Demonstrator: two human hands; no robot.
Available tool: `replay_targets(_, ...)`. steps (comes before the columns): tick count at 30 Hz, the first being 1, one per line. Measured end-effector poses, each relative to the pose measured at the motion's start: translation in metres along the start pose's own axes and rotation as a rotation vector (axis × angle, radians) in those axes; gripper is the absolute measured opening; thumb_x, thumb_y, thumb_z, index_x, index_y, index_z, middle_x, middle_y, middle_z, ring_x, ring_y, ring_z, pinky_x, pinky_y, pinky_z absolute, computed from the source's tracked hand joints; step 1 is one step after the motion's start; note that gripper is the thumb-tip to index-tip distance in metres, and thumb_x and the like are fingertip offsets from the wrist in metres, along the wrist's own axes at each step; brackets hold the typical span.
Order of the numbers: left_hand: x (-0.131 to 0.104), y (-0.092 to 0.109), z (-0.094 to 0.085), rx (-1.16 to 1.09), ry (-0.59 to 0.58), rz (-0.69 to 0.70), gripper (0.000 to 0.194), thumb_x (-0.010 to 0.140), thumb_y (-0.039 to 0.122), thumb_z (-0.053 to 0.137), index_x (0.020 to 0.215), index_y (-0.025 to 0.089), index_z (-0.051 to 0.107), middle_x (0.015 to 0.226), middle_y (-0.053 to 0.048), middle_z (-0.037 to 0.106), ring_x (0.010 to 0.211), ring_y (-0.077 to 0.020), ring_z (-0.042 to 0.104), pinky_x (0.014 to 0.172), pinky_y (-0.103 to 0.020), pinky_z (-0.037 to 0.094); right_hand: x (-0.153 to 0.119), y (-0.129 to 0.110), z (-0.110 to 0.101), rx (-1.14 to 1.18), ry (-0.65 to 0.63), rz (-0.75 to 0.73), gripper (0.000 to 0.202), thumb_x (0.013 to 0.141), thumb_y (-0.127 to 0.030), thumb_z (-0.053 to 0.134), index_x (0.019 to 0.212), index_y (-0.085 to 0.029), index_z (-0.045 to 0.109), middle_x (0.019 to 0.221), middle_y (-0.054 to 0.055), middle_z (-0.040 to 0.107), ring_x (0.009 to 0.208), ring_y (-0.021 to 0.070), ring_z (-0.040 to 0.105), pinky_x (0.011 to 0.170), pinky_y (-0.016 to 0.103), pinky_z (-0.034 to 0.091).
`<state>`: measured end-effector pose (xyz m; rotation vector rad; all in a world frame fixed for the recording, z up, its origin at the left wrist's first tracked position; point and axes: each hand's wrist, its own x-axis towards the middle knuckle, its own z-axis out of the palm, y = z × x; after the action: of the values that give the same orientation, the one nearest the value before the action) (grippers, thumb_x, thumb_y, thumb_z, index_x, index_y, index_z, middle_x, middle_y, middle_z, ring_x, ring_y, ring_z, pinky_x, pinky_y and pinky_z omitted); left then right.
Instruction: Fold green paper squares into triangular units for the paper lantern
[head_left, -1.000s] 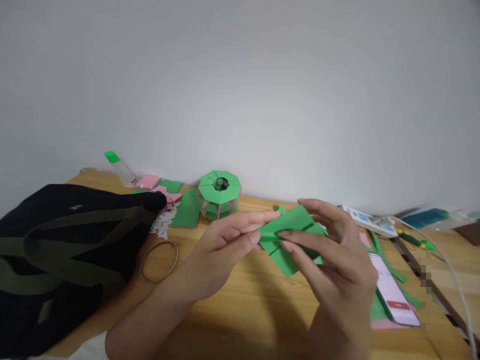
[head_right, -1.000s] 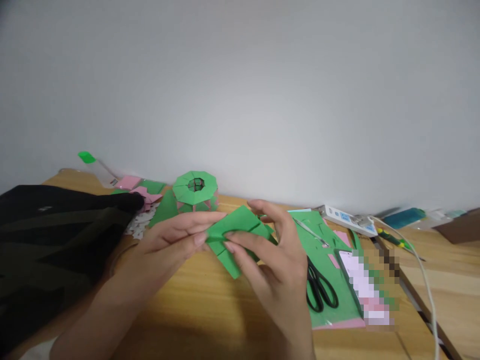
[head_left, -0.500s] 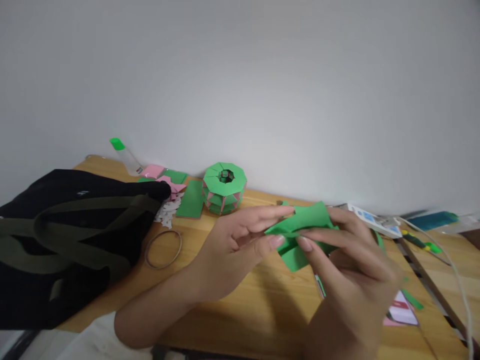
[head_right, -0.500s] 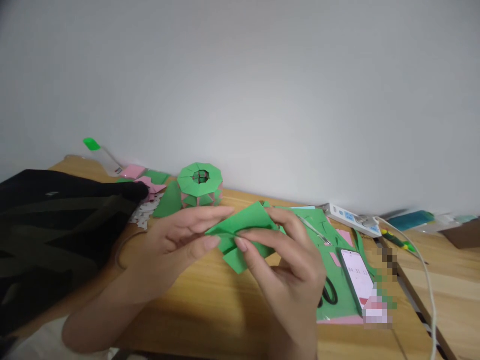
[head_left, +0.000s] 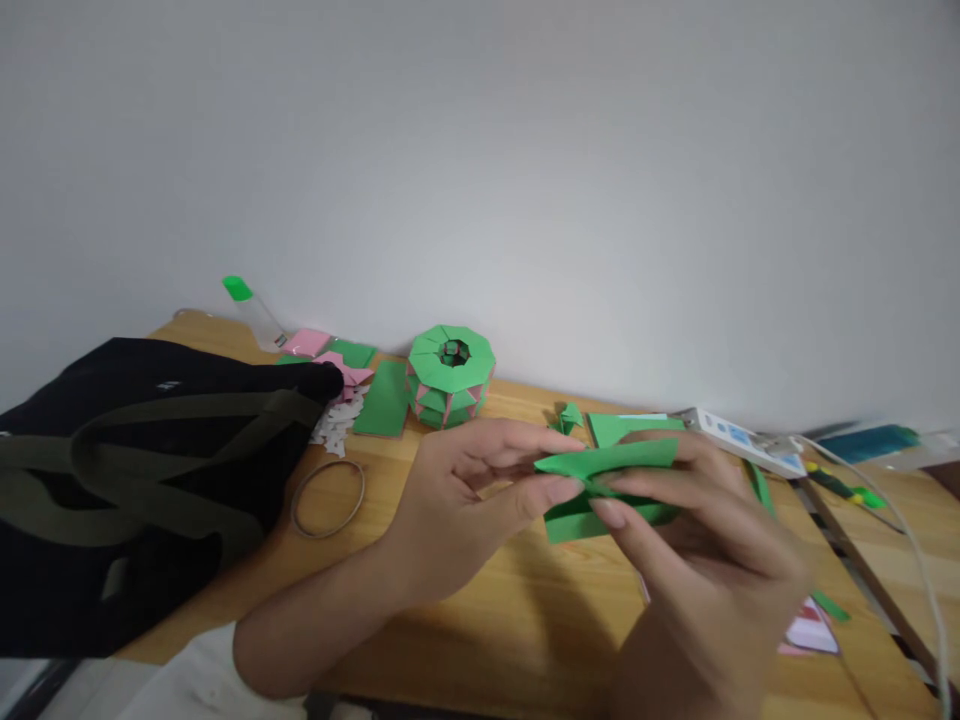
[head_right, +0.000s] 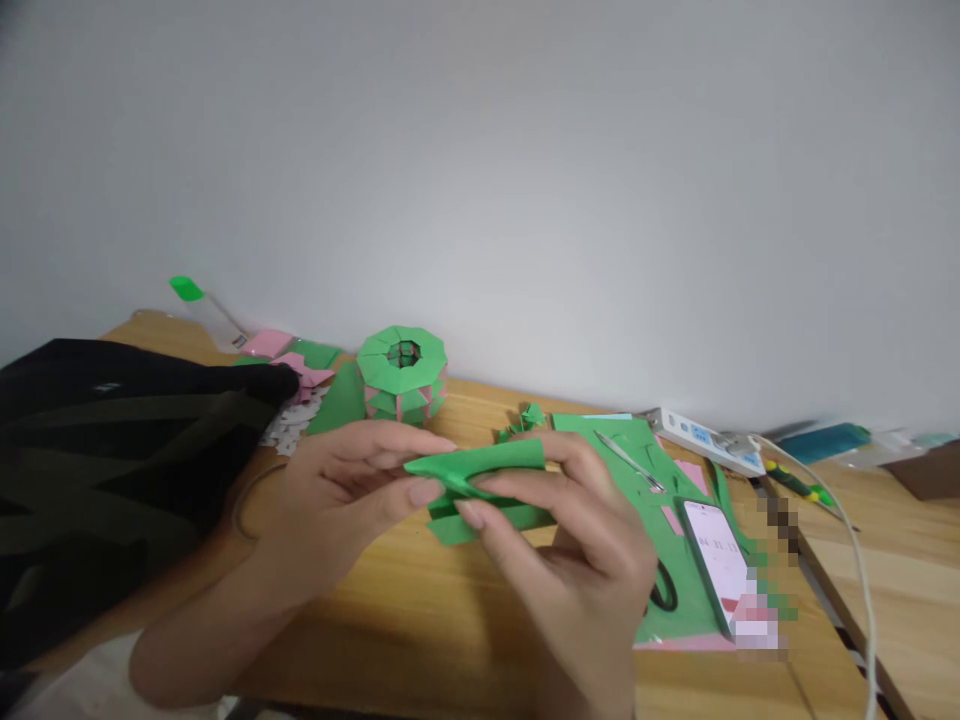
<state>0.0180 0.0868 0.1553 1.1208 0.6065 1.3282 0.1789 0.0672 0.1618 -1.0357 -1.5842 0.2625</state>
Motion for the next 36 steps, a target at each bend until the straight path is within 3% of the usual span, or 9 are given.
replay_targets(6, 0.004, 0.005, 0.001, 0.000, -0.020, -0.102, 0.018, 0.069, 0.012, 0.075, 0.084, 0.023, 0.077, 0.078, 0.000, 0.078, 0.070, -0.0140, 0.072, 0.067, -0.021, 0.058, 0.002, -0.002, -0.001, -0.054, 0.001, -0.120, 0.018, 0.073, -0.012, 0.074, 0.082, -0.028, 0.071, 0.078, -0.001, 0.069, 0.077, 0.0206, 0.066, 0.069, 0.039, 0.052)
replay_targets(12, 0.005, 0.007, -0.002, 0.009, -0.071, -0.141, 0.013, 0.071, 0.019, 0.075, 0.081, 0.026, 0.079, 0.081, -0.001, 0.078, 0.077, -0.0185, 0.073, 0.071, -0.026, 0.059, 0.002, -0.002, 0.001, -0.071, 0.038, -0.154, 0.016, 0.074, -0.013, 0.073, 0.082, -0.027, 0.071, 0.078, -0.001, 0.070, 0.075, 0.0211, 0.067, 0.066, 0.039, 0.052)
replay_targets(18, 0.004, 0.006, -0.005, 0.081, -0.050, -0.114, 0.010, 0.071, 0.024, 0.076, 0.080, 0.026, 0.079, 0.077, -0.002, 0.078, 0.068, -0.0161, 0.070, 0.061, -0.023, 0.056, 0.002, -0.001, -0.001, -0.063, 0.062, -0.141, 0.013, 0.072, -0.014, 0.075, 0.078, -0.025, 0.071, 0.075, -0.001, 0.068, 0.075, 0.0208, 0.065, 0.066, 0.037, 0.051)
replay_targets(27, 0.002, 0.008, 0.001, 0.100, -0.004, -0.046, 0.008, 0.072, 0.020, 0.074, 0.078, 0.023, 0.078, 0.071, 0.000, 0.077, 0.063, -0.0135, 0.069, 0.058, -0.020, 0.055, -0.002, -0.001, 0.007, -0.056, 0.131, -0.135, 0.009, 0.074, -0.016, 0.073, 0.075, -0.024, 0.069, 0.075, 0.000, 0.068, 0.074, 0.0205, 0.065, 0.066, 0.037, 0.052)
replay_targets(36, 0.003, 0.007, 0.000, 0.150, 0.005, -0.018, 0.011, 0.072, 0.017, 0.075, 0.078, 0.025, 0.078, 0.077, 0.001, 0.078, 0.071, -0.0144, 0.072, 0.066, -0.021, 0.058, -0.004, -0.003, 0.010, -0.032, 0.138, -0.102, 0.010, 0.074, -0.015, 0.073, 0.076, -0.024, 0.069, 0.074, 0.000, 0.068, 0.073, 0.0202, 0.066, 0.064, 0.037, 0.052)
